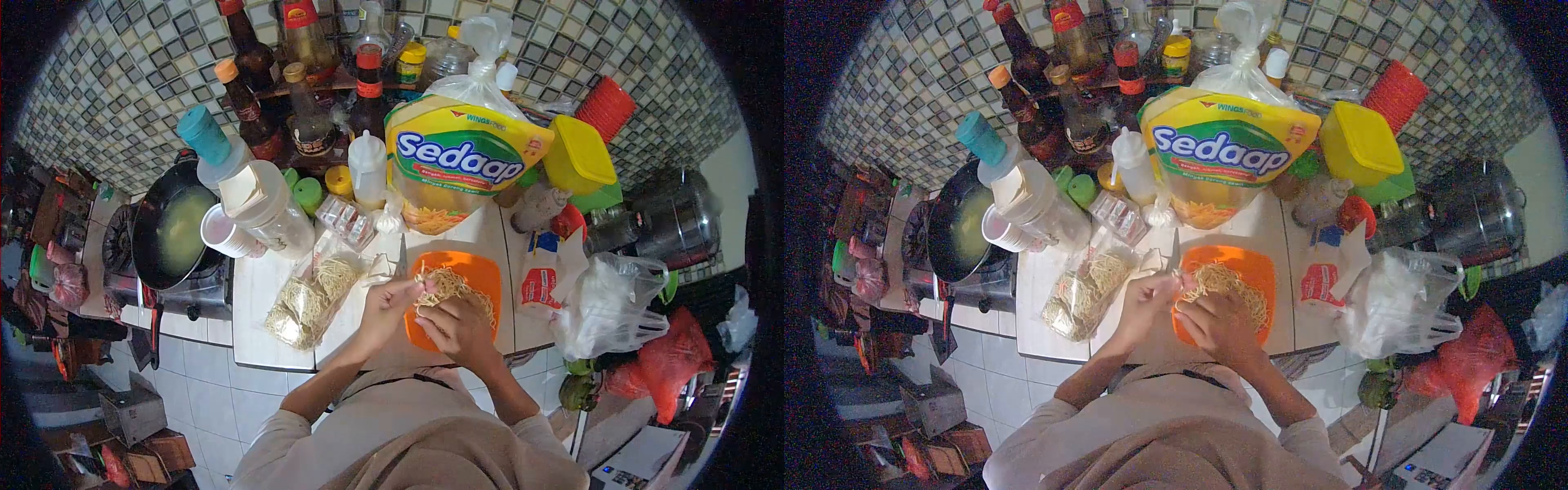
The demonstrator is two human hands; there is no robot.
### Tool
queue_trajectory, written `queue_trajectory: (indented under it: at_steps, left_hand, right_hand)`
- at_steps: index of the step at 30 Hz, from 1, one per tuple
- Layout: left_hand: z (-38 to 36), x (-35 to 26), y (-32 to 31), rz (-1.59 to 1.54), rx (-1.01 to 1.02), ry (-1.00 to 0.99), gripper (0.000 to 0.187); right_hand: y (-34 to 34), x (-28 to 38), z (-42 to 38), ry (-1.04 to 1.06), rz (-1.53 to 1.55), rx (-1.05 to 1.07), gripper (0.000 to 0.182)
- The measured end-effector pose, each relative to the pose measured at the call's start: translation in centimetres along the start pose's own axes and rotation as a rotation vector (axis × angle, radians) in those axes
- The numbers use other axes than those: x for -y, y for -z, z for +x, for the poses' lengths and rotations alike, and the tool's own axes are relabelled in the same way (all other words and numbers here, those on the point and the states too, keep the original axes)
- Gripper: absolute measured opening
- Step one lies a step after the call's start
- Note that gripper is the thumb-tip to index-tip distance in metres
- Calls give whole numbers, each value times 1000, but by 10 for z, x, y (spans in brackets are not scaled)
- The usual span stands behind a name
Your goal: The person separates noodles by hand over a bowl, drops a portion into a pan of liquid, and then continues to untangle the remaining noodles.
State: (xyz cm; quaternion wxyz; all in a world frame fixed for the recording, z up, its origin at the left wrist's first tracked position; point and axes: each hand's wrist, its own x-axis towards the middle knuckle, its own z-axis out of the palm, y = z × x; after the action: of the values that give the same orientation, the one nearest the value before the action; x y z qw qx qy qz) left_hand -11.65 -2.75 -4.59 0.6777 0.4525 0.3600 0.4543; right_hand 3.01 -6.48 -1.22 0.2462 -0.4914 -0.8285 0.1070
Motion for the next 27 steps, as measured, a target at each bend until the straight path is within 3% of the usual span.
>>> queue_trajectory:
  at_steps: [1,3,9,16,19,25,27]
  left_hand:
    - [0,-2,0,0,1,0,21]
    - [-1,-7,2,347,89,-148,19]
    - [0,1,6,472,186,-118,15]
    - [-1,10,9,344,310,-56,19]
    - [0,2,9,336,404,29,19]
    - [1,-2,11,422,530,34,20]
    - [-1,0,10,280,590,48,20]
  right_hand:
    - [2,-1,0,0,0,0,15]
    - [7,-3,0,-1,-43,-5,15]
    - [12,-10,5,81,1,-132,23]
    - [17,-17,6,133,-15,-186,28]
    - [22,-20,5,110,21,-100,28]
    - [26,-23,3,73,23,-31,16]
    - [30,-23,6,35,91,11,13]
